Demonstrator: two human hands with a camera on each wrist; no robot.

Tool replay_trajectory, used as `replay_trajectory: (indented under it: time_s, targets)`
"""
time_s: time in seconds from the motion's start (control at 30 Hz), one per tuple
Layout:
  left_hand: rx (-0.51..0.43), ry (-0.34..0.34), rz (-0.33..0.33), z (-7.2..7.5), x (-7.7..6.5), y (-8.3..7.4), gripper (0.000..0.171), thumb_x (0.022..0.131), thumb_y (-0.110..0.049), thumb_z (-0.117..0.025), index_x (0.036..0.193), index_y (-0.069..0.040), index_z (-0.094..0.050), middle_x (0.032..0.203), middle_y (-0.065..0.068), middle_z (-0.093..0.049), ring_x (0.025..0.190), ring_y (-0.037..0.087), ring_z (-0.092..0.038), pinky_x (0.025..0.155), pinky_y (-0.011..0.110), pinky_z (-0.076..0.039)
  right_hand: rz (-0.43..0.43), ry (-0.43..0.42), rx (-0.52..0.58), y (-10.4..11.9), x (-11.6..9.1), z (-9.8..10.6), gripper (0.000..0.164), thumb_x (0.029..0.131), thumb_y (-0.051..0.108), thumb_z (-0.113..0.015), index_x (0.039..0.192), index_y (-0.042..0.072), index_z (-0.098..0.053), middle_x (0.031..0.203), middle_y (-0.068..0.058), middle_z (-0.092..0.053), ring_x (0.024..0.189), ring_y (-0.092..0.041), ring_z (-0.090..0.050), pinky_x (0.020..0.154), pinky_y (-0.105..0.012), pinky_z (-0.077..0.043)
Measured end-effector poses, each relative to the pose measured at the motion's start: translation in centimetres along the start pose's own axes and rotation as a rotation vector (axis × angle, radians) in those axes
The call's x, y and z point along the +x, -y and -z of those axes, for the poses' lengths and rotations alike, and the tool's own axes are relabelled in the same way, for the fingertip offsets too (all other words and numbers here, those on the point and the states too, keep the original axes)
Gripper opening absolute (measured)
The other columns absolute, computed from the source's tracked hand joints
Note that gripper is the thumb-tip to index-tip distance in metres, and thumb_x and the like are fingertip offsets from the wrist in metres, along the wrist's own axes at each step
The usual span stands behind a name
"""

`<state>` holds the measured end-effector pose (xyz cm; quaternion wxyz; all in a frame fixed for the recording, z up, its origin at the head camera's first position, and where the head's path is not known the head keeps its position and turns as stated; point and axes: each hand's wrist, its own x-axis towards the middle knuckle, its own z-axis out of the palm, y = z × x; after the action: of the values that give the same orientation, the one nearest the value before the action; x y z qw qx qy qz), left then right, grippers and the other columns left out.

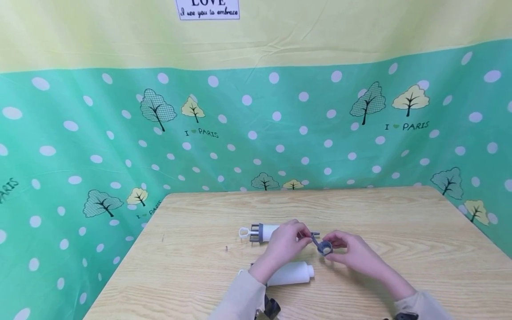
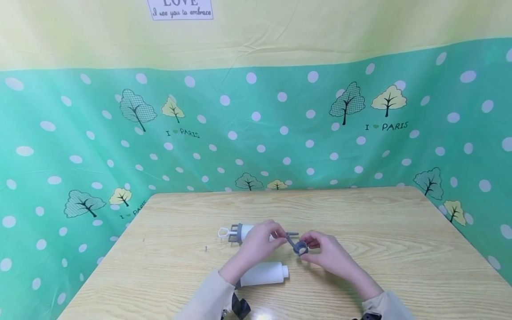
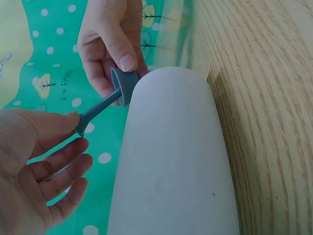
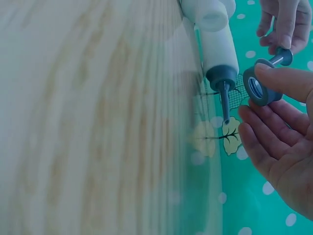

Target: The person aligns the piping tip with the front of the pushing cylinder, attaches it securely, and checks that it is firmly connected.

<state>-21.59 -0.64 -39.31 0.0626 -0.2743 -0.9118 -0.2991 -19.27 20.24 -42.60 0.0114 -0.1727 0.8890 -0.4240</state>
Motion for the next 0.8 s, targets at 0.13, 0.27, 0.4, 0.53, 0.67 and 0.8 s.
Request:
replay_trajectory:
  time_s: [0.13, 0.27, 0.4, 0.53, 0.67, 0.8]
  targets:
    - [0.001, -0.005, -0.001, -0.08, -0.10, 0.00, 0.006, 0.079, -0.024, -0.068, 0.083, -0.019, -0.066, 0.078, -0.012, -0.057, 0.071, 0.004, -0.056, 0.061, 0.012, -0.040, -0.007, 0.001, 0.002, 0.21, 0.13, -0.22, 0.041, 0.071, 0.026, -0.074, 0.107, 0.010, -0.060, 0.098, 0.005, -0.064, 0.094, -0.016, -0.060, 0.087, -0.043, -0.046]
    - [-0.015, 0.001, 0.009, -0.16, -0.13, -0.17, 0.007, 0.079, -0.024, -0.068, 0.083, -0.019, -0.067, 0.078, -0.012, -0.056, 0.072, 0.007, -0.057, 0.061, 0.012, -0.041, -0.001, 0.007, 0.023, 0.52, 0.28, -0.26, 0.040, 0.071, 0.027, -0.074, 0.105, 0.012, -0.060, 0.098, 0.005, -0.064, 0.093, -0.016, -0.060, 0.087, -0.046, -0.045]
    - [-0.019, 0.016, 0.020, -0.27, -0.09, -0.41, 0.006, 0.080, -0.025, -0.068, 0.082, -0.020, -0.067, 0.078, -0.012, -0.056, 0.072, 0.007, -0.056, 0.061, 0.011, -0.040, 0.015, 0.003, 0.031, 0.69, 0.44, -0.21, 0.037, 0.071, 0.027, -0.074, 0.103, 0.013, -0.061, 0.097, 0.004, -0.064, 0.092, -0.017, -0.060, 0.085, -0.047, -0.045]
    - [-0.013, 0.035, 0.029, -0.45, -0.04, -0.55, 0.005, 0.080, -0.025, -0.068, 0.082, -0.020, -0.066, 0.080, -0.011, -0.058, 0.074, 0.007, -0.056, 0.062, 0.012, -0.040, 0.019, -0.003, 0.037, 0.81, 0.56, -0.23, 0.037, 0.071, 0.027, -0.075, 0.102, 0.014, -0.060, 0.097, 0.003, -0.064, 0.091, -0.018, -0.060, 0.085, -0.048, -0.046]
    - [-0.008, 0.047, 0.026, -0.65, -0.06, -0.64, 0.004, 0.079, -0.024, -0.068, 0.081, -0.021, -0.066, 0.080, -0.012, -0.057, 0.075, 0.006, -0.055, 0.063, 0.013, -0.040, 0.037, -0.019, 0.019, 0.91, 0.68, -0.41, 0.036, 0.071, 0.025, -0.075, 0.101, 0.015, -0.059, 0.096, 0.004, -0.064, 0.091, -0.017, -0.061, 0.084, -0.045, -0.047]
    - [0.024, 0.047, -0.004, -0.94, -0.18, -0.61, 0.004, 0.078, -0.024, -0.069, 0.079, -0.021, -0.066, 0.078, -0.011, -0.056, 0.072, 0.003, -0.052, 0.061, 0.012, -0.039, 0.061, -0.032, -0.013, 1.01, 0.83, -0.65, 0.033, 0.072, 0.022, -0.075, 0.100, 0.016, -0.059, 0.095, 0.006, -0.063, 0.090, -0.013, -0.061, 0.083, -0.038, -0.048]
